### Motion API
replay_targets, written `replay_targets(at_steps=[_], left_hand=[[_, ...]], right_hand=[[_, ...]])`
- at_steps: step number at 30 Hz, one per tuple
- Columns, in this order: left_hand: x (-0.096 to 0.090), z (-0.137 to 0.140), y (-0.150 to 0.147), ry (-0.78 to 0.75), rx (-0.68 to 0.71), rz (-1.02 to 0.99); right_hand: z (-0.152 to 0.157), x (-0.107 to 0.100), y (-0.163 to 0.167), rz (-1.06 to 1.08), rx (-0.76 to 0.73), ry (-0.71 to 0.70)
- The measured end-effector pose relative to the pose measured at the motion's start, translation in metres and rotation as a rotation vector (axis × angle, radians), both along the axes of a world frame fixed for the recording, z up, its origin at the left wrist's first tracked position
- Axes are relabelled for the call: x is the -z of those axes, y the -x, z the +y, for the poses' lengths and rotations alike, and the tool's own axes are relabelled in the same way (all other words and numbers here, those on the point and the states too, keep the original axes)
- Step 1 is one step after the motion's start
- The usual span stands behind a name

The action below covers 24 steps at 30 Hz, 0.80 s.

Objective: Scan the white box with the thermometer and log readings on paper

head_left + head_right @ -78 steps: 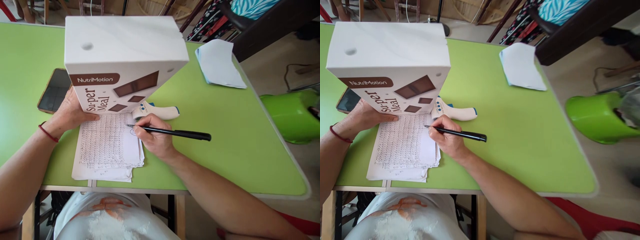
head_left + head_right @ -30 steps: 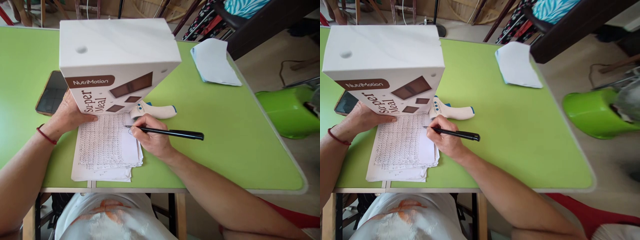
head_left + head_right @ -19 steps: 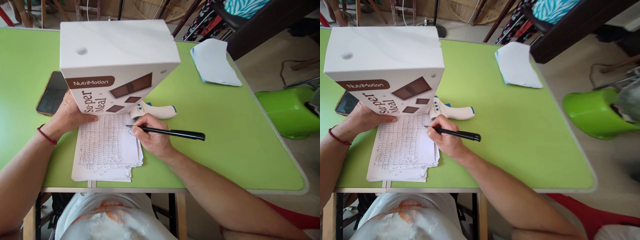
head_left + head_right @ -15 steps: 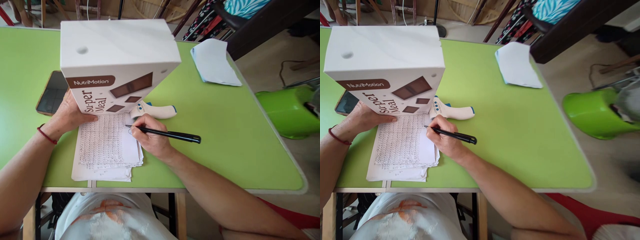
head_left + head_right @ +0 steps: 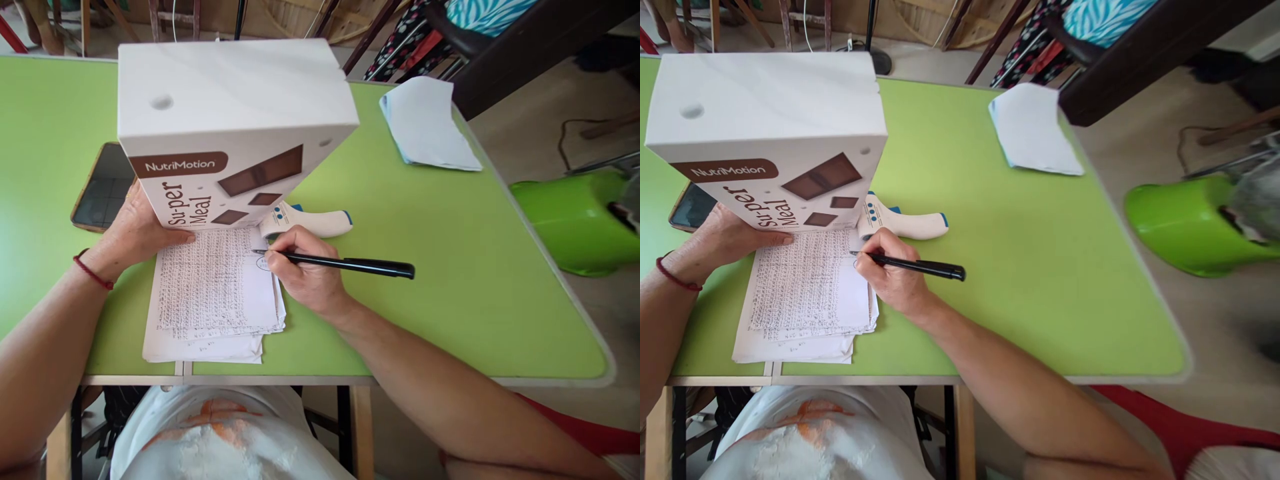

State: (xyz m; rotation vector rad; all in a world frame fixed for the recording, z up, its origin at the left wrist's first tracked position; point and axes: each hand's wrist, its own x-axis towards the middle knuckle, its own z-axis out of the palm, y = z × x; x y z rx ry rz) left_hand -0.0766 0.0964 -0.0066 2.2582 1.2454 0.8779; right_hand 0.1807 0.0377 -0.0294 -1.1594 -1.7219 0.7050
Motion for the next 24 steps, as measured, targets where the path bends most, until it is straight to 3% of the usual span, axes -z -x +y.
replay_targets(at_steps=[24], left_hand=[[0.0019,0.0007,0.0012,0.066,-0.038,-0.051]], right_hand=[[0.0000,-0.0016,0.0004,-0.029,-0.046,0.002]])
